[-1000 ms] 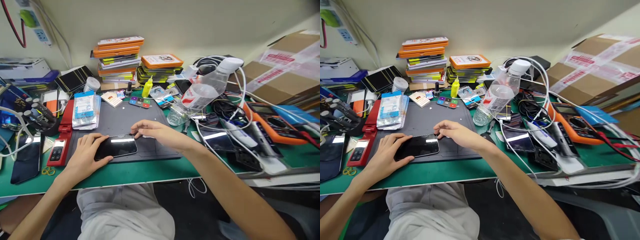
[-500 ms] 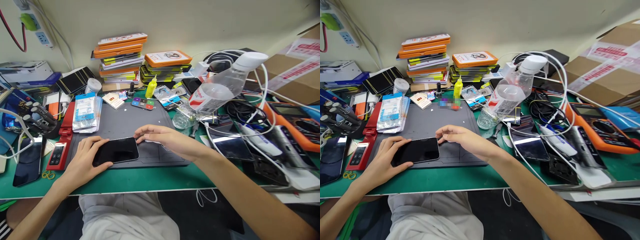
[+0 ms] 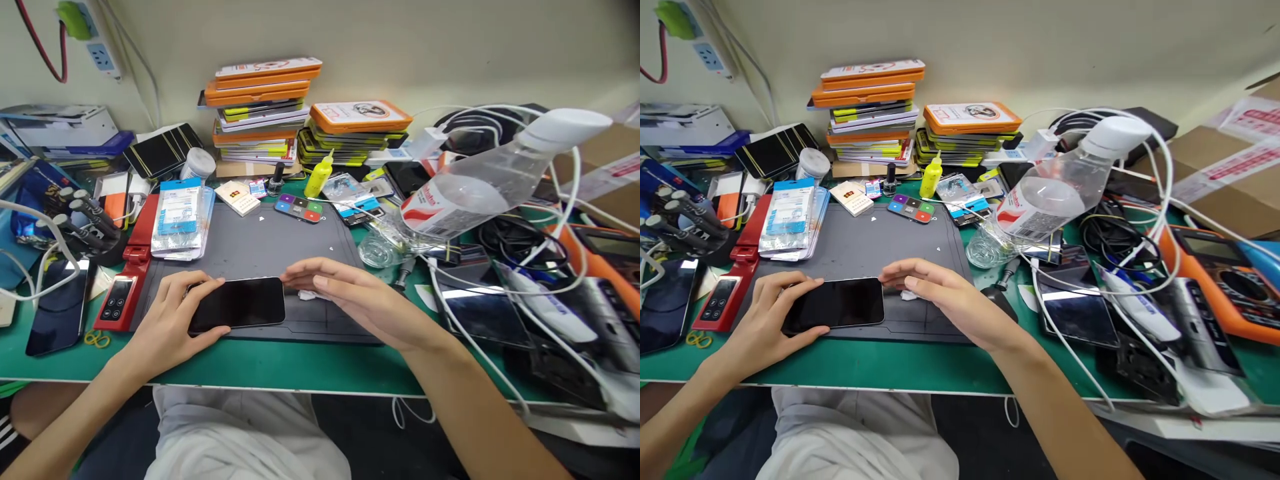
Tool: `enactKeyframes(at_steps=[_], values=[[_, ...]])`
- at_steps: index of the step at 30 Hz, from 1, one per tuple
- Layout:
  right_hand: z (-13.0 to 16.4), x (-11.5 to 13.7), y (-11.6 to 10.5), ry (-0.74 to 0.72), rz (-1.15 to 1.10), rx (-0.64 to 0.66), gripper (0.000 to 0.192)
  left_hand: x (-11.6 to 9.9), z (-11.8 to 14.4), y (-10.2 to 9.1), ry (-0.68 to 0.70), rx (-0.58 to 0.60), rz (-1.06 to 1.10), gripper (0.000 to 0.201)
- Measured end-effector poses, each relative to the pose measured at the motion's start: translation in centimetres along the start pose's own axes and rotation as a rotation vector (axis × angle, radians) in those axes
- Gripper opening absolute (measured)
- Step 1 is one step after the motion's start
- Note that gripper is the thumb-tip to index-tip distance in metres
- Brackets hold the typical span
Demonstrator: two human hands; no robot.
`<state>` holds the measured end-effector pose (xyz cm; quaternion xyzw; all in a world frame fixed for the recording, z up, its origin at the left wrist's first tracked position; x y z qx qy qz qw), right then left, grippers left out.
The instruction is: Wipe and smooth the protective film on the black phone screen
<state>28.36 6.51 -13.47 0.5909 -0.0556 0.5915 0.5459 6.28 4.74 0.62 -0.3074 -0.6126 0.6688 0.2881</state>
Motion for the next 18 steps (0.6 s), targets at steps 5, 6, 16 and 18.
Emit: enactKeyframes(at_steps=[5,6,16,18], values=[[1.2,-0.1,0.6,-0.015,0.071,-0.029,0.034,-0.3,0.1,0.1,0.032,-0.037,-0.037,0.062],[1.3,0.1,0.7,-0.022,0.069,-0.042,0.034,-0.3,0.2,0.0,0.035,-0.044,-0.044,0.062],[2.0,0.7,1.5,-0.007,0.014,-0.163,0.036,-1.2,0.1,-0.5,0.096,-0.078,-0.118,0.062],[2.0,0.5,1.5,0.008,-0.009,-0.174,0.036,-1.1,0.1,-0.3,0.088,-0.064,-0.096,0.062]])
Point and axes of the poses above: each hand's wrist, its own z-axis away from the middle knuckle, its own y-axis out of the palm, x = y × z, the point moved 8 cm from there along -z, towards the middle knuckle, and after that the axes turned 11 degrees about y, right-handed, at the moved point
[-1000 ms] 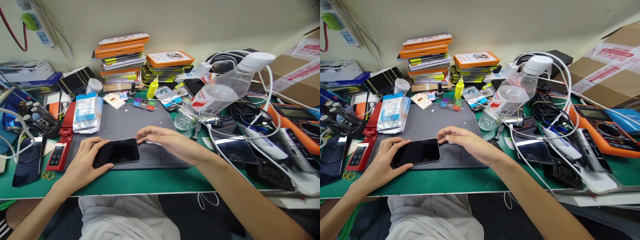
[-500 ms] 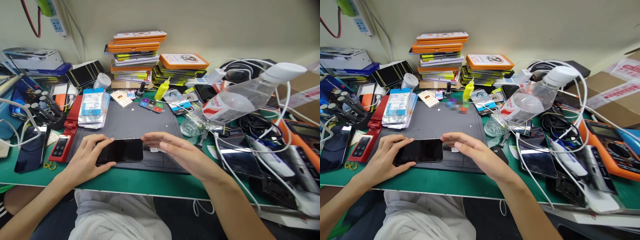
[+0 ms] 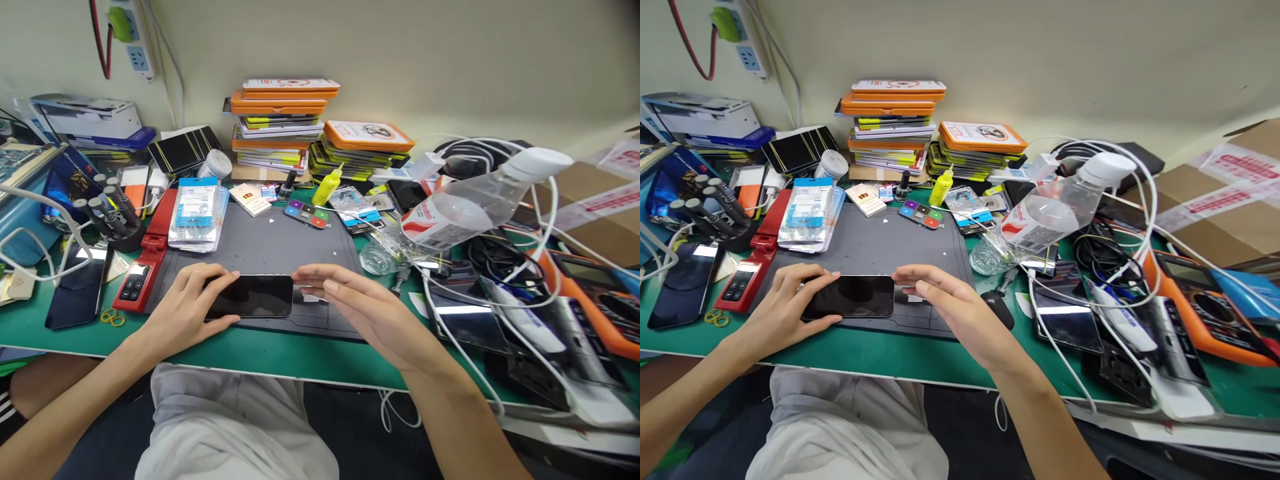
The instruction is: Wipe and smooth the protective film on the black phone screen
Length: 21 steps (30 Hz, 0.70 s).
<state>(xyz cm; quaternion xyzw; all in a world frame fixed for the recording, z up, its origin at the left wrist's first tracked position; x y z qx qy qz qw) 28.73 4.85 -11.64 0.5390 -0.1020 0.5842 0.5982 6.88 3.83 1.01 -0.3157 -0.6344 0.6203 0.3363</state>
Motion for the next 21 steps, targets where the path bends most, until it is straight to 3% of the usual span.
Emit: enactKeyframes(at_steps=[17,21], values=[[-0.5,-0.7,-0.8,0.051,-0.064,-0.109,0.04,0.3,-0.1,0.7,-0.058,0.019,0.078,0.062],[-0.6,-1.6,0.1,0.068,-0.095,-0.024,0.041,0.7,0.1,1.2,-0.102,0.032,0.127,0.063]])
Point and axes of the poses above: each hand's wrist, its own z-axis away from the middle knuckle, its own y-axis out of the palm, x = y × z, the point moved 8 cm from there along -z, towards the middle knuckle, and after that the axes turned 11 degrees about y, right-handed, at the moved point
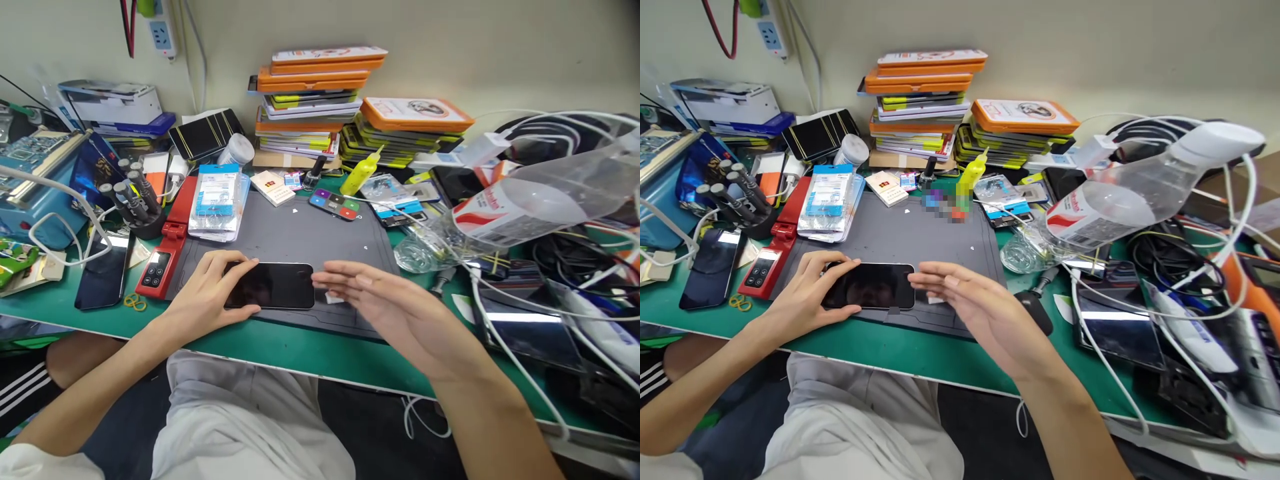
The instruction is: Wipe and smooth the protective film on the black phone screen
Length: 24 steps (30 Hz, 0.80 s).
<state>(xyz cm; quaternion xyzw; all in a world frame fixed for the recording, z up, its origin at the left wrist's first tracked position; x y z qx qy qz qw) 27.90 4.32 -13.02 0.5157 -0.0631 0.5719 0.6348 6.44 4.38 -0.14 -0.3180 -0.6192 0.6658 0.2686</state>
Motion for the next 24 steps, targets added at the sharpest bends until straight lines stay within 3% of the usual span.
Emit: enactKeyframes(at_steps=[3,7,11,13,18,24], values=[[0.1,-0.2,0.1,-0.048,0.085,-0.046,0.043,0.4,0.2,0.3,-0.038,0.023,0.032,0.065],[0.4,0.9,0.0,-0.188,0.517,-0.237,0.048,1.1,0.3,0.5,-0.078,0.054,0.037,0.065],[-0.5,0.5,0.9,-0.173,0.863,-0.165,0.076,1.9,0.4,1.0,-0.14,0.107,0.092,0.062],[-0.8,0.3,1.2,-0.201,0.946,-0.14,0.079,2.0,0.3,1.0,-0.149,0.12,0.093,0.062],[-1.1,0.0,1.3,-0.28,0.919,-0.187,0.065,2.1,0.0,1.0,-0.16,0.137,0.103,0.06],[-0.8,0.2,1.4,-0.279,0.8,-0.187,0.062,2.6,-0.2,1.3,-0.187,0.165,0.142,0.06]])
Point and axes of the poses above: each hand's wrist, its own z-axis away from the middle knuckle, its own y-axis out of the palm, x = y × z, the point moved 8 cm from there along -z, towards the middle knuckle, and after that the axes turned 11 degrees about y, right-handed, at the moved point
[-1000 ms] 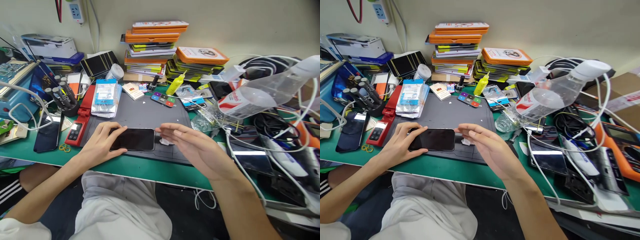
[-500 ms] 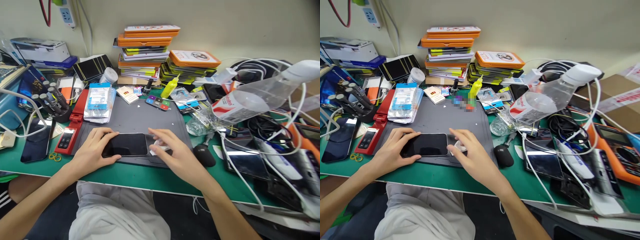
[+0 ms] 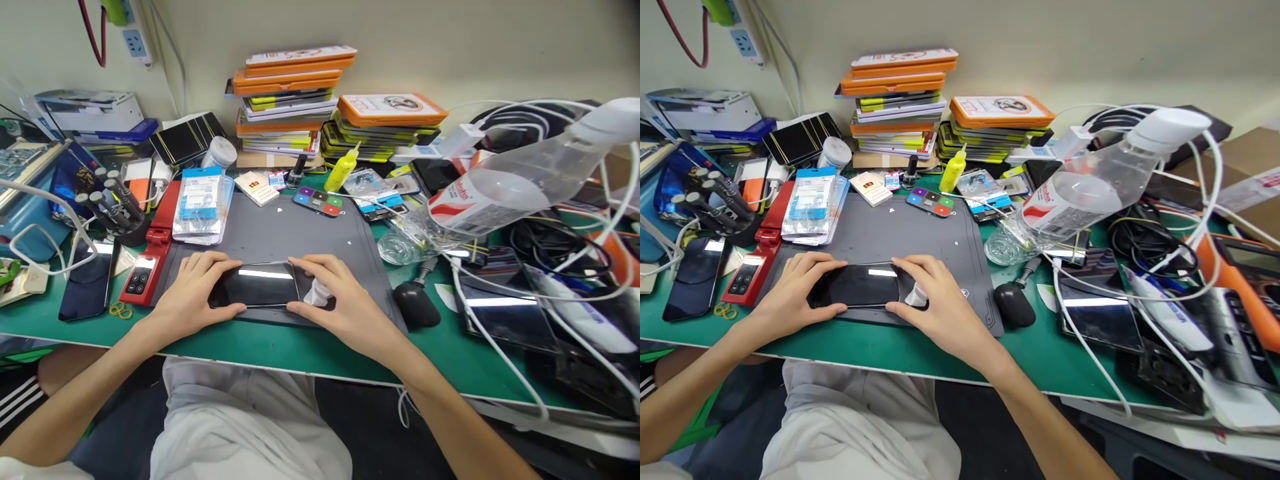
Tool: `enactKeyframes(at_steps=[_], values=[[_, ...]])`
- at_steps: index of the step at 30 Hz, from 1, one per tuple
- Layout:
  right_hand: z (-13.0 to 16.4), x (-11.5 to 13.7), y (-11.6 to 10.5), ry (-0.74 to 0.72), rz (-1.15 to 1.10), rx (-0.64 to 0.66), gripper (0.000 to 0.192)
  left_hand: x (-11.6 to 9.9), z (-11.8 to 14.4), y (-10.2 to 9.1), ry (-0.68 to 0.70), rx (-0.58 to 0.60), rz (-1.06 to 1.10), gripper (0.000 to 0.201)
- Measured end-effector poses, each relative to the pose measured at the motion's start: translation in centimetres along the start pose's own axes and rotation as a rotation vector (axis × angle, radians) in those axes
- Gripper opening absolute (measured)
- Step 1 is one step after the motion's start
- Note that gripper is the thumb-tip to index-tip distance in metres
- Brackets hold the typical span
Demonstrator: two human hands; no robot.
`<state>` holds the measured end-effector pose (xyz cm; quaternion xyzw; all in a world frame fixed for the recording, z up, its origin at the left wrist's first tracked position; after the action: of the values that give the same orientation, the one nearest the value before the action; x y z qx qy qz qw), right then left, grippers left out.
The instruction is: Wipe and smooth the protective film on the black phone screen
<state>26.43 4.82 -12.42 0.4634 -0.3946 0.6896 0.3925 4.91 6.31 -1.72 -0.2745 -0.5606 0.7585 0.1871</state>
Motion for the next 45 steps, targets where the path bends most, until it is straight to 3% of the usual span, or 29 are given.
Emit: enactKeyframes(at_steps=[11,22,28,45], values=[[-0.2,-0.3,-0.1,0.038,-0.035,0.022,0.063,0.5,0.0,-0.2,-0.107,0.05,0.137,0.06],[-0.3,-0.4,-0.1,-0.018,0.028,0.025,0.061,-0.3,0.5,-0.6,0.004,0.01,-0.009,0.063],[-0.3,-0.1,-0.3,-0.042,0.059,0.031,0.06,-1.2,0.1,-0.9,0.103,-0.021,-0.092,0.041],[0.2,-0.2,-0.6,-0.084,0.155,-0.043,0.058,-1.7,0.2,-0.9,0.176,-0.038,-0.105,0.041]])
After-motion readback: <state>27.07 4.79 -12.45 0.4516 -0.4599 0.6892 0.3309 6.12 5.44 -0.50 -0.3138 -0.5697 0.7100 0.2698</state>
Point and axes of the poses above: each hand's wrist, its own z-axis away from the middle knuckle, its own y-axis out of the palm, x = y × z, the point moved 8 cm from there along -z, towards the middle knuckle, and after that the axes turned 11 degrees about y, right-handed, at the moved point
